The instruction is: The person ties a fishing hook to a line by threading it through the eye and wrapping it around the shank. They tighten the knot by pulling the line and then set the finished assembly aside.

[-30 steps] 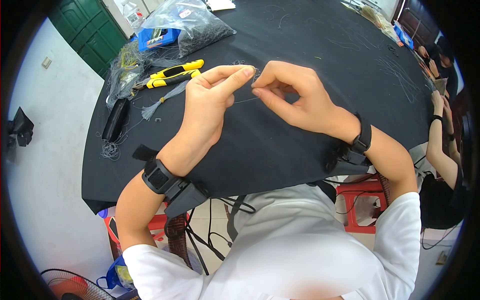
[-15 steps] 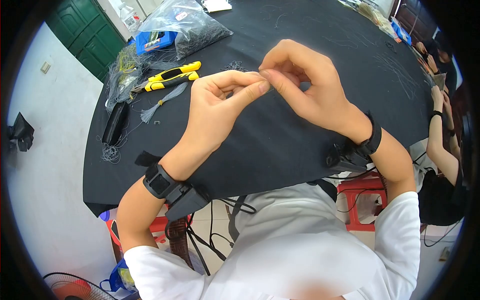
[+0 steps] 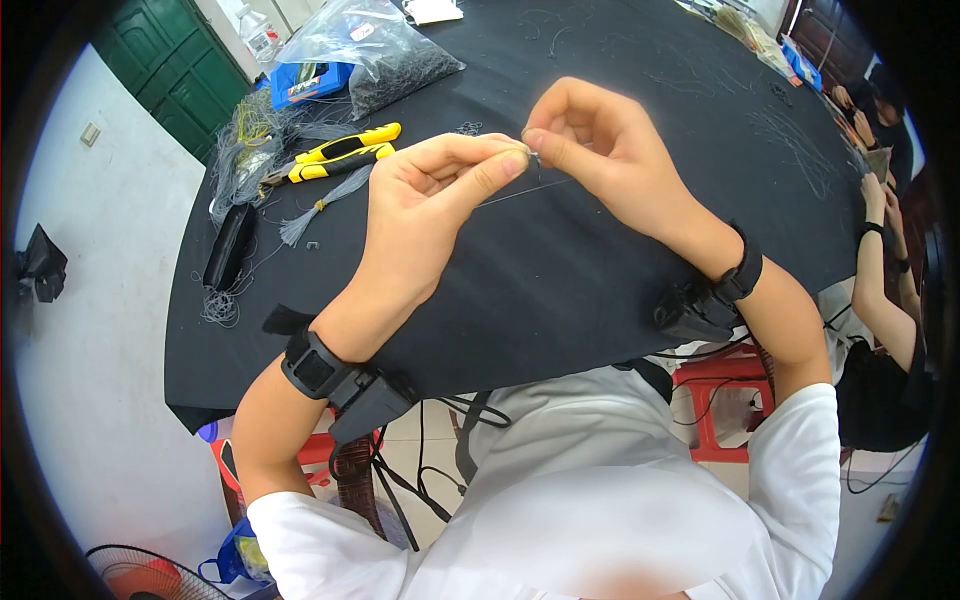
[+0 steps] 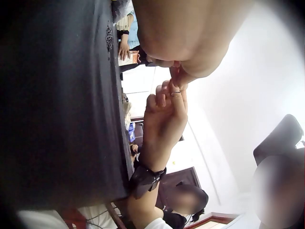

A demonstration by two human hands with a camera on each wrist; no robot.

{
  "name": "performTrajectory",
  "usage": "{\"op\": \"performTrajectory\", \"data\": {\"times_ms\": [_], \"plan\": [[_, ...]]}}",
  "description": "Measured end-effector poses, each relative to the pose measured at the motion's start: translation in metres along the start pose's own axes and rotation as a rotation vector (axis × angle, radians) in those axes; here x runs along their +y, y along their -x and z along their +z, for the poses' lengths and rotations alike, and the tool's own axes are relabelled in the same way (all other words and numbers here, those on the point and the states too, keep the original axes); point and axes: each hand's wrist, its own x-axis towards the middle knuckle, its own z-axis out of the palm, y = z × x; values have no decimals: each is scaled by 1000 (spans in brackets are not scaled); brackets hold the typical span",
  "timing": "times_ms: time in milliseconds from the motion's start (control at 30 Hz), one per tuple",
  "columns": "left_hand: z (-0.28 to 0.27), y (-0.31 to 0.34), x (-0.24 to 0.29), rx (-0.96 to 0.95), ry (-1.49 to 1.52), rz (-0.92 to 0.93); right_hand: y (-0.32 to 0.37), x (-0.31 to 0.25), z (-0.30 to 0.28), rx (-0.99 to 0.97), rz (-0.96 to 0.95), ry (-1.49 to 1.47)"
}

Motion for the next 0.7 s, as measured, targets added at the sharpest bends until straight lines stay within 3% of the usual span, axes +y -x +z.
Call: {"op": "performTrajectory", "data": {"times_ms": [433, 700], "plan": [[-8, -5, -7, 113, -86, -96, 9, 10, 14, -195, 267, -302], [-8, -6, -8, 117, -71, -82, 7, 13, 14, -230, 270, -317]]}}
